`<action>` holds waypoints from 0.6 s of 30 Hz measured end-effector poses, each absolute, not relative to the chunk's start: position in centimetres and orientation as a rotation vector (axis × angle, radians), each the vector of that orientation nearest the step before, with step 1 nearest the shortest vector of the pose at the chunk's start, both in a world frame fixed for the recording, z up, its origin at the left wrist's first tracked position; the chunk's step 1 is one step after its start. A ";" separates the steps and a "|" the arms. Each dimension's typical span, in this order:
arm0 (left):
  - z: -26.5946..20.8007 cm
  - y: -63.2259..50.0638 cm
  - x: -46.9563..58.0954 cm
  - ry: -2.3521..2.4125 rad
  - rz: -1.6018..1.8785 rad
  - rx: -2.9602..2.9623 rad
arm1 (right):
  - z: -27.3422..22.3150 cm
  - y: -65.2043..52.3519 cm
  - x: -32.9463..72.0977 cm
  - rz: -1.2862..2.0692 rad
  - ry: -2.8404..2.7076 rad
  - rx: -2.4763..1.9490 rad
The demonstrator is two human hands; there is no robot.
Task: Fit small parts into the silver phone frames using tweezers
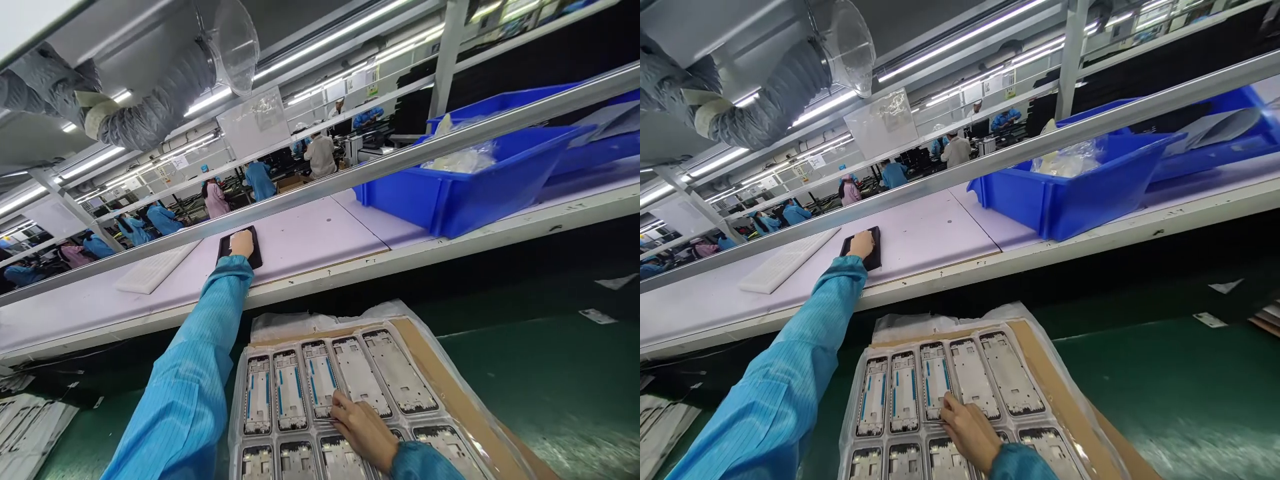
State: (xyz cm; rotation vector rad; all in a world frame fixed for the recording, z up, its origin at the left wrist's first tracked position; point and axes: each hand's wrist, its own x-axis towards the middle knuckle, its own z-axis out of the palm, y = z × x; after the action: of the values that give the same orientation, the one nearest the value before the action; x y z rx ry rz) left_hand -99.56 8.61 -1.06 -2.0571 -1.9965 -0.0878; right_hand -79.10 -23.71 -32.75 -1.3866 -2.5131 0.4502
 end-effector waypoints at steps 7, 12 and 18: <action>-0.7 9.7 -100.4 -1.988 -0.041 -2.068 | -32.6 -24.3 -79.0 0.504 -2.472 -1.400; -0.2 10.6 -100.5 -1.968 0.025 -2.118 | -32.2 -24.5 -78.9 0.571 -2.447 -1.413; 0.1 11.2 -100.2 -1.910 0.019 -2.121 | -32.5 -24.7 -78.9 0.573 -2.409 -1.422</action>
State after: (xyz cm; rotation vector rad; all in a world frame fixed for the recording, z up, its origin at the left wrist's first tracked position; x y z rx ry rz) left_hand -100.18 11.16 0.12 -2.1211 -1.9096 0.0191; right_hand -78.91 -24.65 -32.50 -1.4223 -2.4095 0.5733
